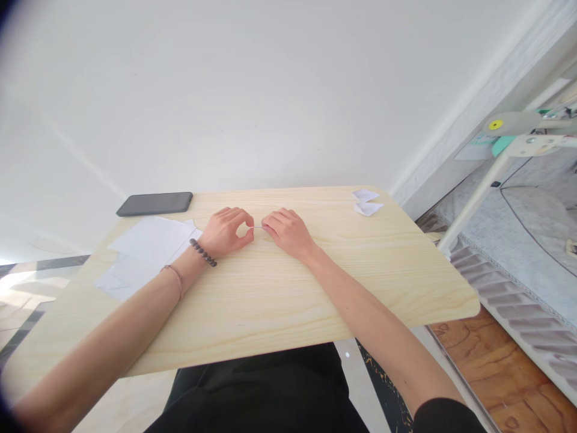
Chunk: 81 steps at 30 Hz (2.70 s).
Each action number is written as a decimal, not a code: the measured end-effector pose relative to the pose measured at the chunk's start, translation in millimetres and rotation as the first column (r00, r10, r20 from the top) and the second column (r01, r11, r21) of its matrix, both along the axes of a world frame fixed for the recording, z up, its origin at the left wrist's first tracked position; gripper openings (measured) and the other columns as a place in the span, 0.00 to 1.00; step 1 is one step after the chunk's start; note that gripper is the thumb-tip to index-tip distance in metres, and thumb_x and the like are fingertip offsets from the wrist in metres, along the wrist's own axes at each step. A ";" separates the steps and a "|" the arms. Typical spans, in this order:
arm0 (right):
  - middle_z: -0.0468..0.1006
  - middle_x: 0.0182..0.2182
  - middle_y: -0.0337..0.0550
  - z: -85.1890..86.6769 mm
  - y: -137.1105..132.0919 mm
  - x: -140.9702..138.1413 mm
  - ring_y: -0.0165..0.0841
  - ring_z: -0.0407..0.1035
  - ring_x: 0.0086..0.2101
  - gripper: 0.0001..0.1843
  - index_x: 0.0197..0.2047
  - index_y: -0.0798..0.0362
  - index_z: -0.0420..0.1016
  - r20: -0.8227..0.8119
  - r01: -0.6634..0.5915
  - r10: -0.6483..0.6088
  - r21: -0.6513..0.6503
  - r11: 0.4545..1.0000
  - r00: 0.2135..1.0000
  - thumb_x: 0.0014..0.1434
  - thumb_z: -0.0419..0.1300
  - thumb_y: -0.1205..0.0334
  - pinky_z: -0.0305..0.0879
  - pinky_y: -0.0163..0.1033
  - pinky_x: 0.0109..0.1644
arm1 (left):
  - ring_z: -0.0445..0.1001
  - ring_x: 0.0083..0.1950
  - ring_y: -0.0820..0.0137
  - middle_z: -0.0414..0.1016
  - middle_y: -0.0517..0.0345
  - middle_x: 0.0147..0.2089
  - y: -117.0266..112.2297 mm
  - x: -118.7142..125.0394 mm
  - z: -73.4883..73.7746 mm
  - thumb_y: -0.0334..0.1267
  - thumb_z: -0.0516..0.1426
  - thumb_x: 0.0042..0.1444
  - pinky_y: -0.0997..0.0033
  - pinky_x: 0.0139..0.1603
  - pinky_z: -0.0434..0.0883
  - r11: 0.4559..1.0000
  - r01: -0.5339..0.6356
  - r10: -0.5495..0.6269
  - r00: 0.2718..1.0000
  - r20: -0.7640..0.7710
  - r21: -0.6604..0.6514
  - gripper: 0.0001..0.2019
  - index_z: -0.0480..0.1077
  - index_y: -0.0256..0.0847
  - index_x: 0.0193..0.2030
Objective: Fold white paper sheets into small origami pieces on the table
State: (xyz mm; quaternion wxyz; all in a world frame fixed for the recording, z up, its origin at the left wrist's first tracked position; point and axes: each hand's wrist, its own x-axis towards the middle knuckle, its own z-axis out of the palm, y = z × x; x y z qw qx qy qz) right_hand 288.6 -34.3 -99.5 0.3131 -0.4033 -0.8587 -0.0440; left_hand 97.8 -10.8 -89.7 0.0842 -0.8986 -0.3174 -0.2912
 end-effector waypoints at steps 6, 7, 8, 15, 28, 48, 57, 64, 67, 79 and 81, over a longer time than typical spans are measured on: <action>0.73 0.33 0.42 0.1 0.3 0.6 0.33 0.61 0.36 0.12 0.34 0.52 0.67 0.003 0.004 -0.004 -0.002 1.000 1.000 0.60 0.45 0.61 0.53 0.39 0.41 | 0.66 0.31 0.71 0.69 0.58 0.29 0.3 -0.2 -0.4 0.33 0.51 0.49 0.69 0.36 0.62 1.000 0.012 -0.012 1.000 0.013 -0.002 0.03 0.65 0.38 0.30; 0.73 0.33 0.42 0.2 0.3 0.6 0.33 0.61 0.37 0.12 0.34 0.52 0.67 0.006 0.006 -0.006 -0.002 1.000 1.000 0.60 0.45 0.61 0.53 0.39 0.41 | 0.66 0.31 0.71 0.69 0.58 0.29 0.4 -0.2 -0.4 0.33 0.51 0.49 0.69 0.36 0.62 1.000 0.015 -0.015 1.000 0.014 -0.002 0.03 0.65 0.38 0.30; 0.73 0.33 0.42 0.4 0.3 0.6 0.33 0.61 0.37 0.11 0.34 0.52 0.67 0.010 0.008 -0.008 -0.003 1.000 1.000 0.60 0.45 0.61 0.53 0.39 0.41 | 0.66 0.31 0.71 0.69 0.58 0.29 0.4 -0.3 -0.4 0.33 0.51 0.49 0.69 0.37 0.62 1.000 0.018 -0.018 1.000 0.013 -0.003 0.03 0.65 0.38 0.30; 0.73 0.32 0.42 0.4 -0.3 -0.2 0.32 0.61 0.37 0.11 0.34 0.53 0.67 0.015 0.010 -0.010 -0.001 1.000 1.000 0.60 0.45 0.62 0.53 0.38 0.41 | 0.66 0.31 0.71 0.69 0.58 0.30 -0.4 0.0 0.4 0.33 0.51 0.49 0.69 0.37 0.61 1.000 0.008 -0.008 1.000 0.002 -0.018 0.03 0.65 0.38 0.30; 0.73 0.32 0.42 -2.9 1.5 -2.0 0.33 0.61 0.36 0.11 0.34 0.53 0.67 -0.005 -0.020 0.020 0.005 1.000 1.000 0.60 0.46 0.61 0.54 0.39 0.41 | 0.66 0.33 0.71 0.70 0.57 0.33 -0.2 0.5 -0.8 0.34 0.50 0.50 0.69 0.39 0.62 0.999 0.038 -0.038 0.999 -0.010 -0.031 0.05 0.66 0.39 0.33; 0.72 0.34 0.44 -7.5 3.6 -1.6 0.33 0.64 0.37 0.08 0.34 0.52 0.68 -0.116 -0.078 0.072 -0.055 0.995 0.991 0.58 0.50 0.60 0.62 0.38 0.41 | 0.68 0.34 0.71 0.71 0.57 0.31 2.6 2.2 -3.1 0.32 0.49 0.51 0.68 0.40 0.62 0.996 0.090 -0.090 0.996 -0.004 0.003 0.06 0.66 0.39 0.30; 0.71 0.33 0.43 -6.9 2.3 -2.0 0.32 0.65 0.36 0.07 0.33 0.53 0.66 -0.144 -0.096 0.083 -0.084 0.992 0.986 0.58 0.50 0.62 0.62 0.37 0.41 | 0.68 0.36 0.71 0.71 0.57 0.31 1.3 2.1 -1.8 0.33 0.50 0.51 0.68 0.41 0.62 0.994 0.105 -0.105 0.994 -0.004 0.011 0.05 0.66 0.39 0.31; 0.71 0.32 0.43 -6.1 0.7 -3.0 0.31 0.65 0.35 0.06 0.34 0.52 0.66 -0.168 -0.106 0.095 -0.060 0.993 0.981 0.57 0.50 0.63 0.62 0.36 0.40 | 0.69 0.36 0.71 0.71 0.57 0.33 1.0 1.7 -1.3 0.34 0.50 0.51 0.68 0.41 0.63 0.995 0.097 -0.097 0.995 0.002 -0.005 0.05 0.66 0.39 0.32; 0.71 0.32 0.43 -5.4 0.0 -3.2 0.31 0.65 0.35 0.07 0.34 0.52 0.67 -0.165 -0.114 0.104 -0.057 0.992 0.981 0.58 0.49 0.64 0.62 0.37 0.40 | 0.69 0.37 0.70 0.72 0.56 0.34 0.4 2.0 -0.9 0.34 0.50 0.52 0.67 0.42 0.63 0.992 0.124 -0.124 0.992 0.000 -0.010 0.06 0.67 0.39 0.34; 0.72 0.33 0.42 -2.5 -2.8 -4.8 0.30 0.66 0.34 0.07 0.35 0.53 0.66 -0.060 -0.071 0.068 -0.054 0.996 0.996 0.57 0.48 0.65 0.61 0.34 0.36 | 0.69 0.36 0.71 0.72 0.57 0.32 1.3 2.9 -1.1 0.32 0.49 0.51 0.68 0.42 0.63 0.989 0.150 -0.149 0.988 -0.038 0.006 0.06 0.67 0.39 0.32; 0.72 0.33 0.42 -2.1 -3.0 -4.9 0.30 0.65 0.33 0.06 0.35 0.53 0.66 -0.056 -0.068 0.065 -0.048 0.997 0.996 0.56 0.49 0.65 0.60 0.34 0.36 | 0.69 0.36 0.71 0.71 0.58 0.31 1.2 2.9 -1.3 0.32 0.49 0.51 0.68 0.42 0.63 0.989 0.144 -0.144 0.989 -0.031 0.011 0.06 0.67 0.39 0.32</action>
